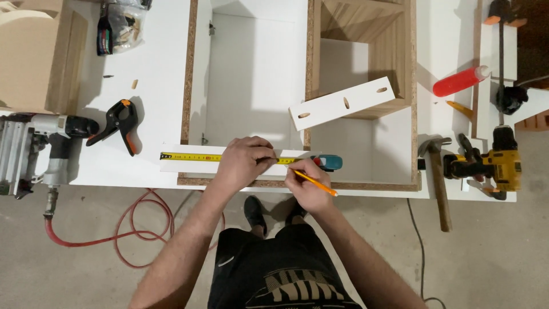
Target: Drilling pocket holes into wood pieces using a jig and power drill, measuring wood components, and cutting wood with a miter saw.
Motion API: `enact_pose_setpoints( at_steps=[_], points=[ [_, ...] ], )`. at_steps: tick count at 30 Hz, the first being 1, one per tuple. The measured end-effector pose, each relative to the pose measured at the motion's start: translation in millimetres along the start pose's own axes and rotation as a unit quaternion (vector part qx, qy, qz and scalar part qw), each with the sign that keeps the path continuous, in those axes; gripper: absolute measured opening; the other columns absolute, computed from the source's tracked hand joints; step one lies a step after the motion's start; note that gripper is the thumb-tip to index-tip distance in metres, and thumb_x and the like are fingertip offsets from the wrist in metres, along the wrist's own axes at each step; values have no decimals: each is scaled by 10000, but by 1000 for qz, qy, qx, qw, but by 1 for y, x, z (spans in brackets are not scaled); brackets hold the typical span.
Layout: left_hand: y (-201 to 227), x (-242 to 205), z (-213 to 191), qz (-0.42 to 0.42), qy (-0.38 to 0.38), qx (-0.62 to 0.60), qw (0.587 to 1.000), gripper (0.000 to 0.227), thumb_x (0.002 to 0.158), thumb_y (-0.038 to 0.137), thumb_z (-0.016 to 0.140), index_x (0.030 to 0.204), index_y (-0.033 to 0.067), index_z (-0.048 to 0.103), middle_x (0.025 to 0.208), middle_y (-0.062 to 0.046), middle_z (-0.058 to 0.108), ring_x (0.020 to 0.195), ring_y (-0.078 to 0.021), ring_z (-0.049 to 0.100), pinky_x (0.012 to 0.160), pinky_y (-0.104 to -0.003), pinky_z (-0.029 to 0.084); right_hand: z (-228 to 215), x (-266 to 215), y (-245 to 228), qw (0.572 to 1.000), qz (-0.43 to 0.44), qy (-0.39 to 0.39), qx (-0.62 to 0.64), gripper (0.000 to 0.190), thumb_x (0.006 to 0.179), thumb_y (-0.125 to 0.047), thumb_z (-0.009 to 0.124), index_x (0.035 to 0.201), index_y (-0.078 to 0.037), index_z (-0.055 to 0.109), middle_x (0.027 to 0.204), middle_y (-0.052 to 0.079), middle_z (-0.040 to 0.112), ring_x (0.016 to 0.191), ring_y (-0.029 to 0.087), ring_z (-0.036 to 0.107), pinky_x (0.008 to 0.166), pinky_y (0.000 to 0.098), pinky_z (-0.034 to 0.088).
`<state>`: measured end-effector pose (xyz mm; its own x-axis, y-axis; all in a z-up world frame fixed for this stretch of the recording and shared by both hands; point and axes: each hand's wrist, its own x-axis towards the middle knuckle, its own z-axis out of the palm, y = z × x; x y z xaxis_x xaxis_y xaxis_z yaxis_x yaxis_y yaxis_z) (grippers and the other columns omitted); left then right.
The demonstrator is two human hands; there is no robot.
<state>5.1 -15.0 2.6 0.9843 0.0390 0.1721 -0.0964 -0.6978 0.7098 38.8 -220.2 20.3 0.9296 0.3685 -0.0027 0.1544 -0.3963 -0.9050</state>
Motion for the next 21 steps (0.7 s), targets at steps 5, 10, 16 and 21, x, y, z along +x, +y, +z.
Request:
enact_pose_setpoints(
  at_steps=[5, 10, 16, 21],
  points=[
    [-4, -1, 4, -1, 6, 3, 1000, 99, 881, 215, 804, 963, 270, 804, 1040, 38, 746, 1003, -213, 723, 912, -369, 492, 1, 1, 5, 1000, 5, -2, -4, 140, 873, -23, 745, 1009, 1, 725, 803, 233, 708, 725, 269, 736, 650, 363, 628],
    [-7, -1, 6, 4, 7, -1, 1000, 100, 887, 226, 800, 978, 268, 804, 1038, 40, 747, 1004, -210, 723, 909, -369, 494, 0, 1, 8, 1000, 1, -8, -3, 147, 867, -34, 748, 1007, 1, 722, 792, 219, 710, 713, 270, 737, 637, 366, 629],
    [-1, 1, 0, 4, 6, -10, 1000, 99, 887, 200, 799, 970, 253, 805, 1020, 27, 748, 1002, -218, 729, 921, -375, 496, 0, 4, 3, 1000, -2, -16, 9, 128, 879, -26, 735, 1000, 8, 713, 767, 214, 699, 661, 241, 710, 601, 357, 618],
    [-4, -1, 4, 6, 12, -9, 1000, 89, 885, 208, 800, 961, 253, 802, 1024, 28, 749, 1004, -217, 730, 928, -376, 496, -1, 2, 4, 1000, -2, -16, -5, 128, 884, -31, 731, 1009, -4, 721, 770, 201, 703, 658, 238, 715, 588, 350, 620]
  ],
)
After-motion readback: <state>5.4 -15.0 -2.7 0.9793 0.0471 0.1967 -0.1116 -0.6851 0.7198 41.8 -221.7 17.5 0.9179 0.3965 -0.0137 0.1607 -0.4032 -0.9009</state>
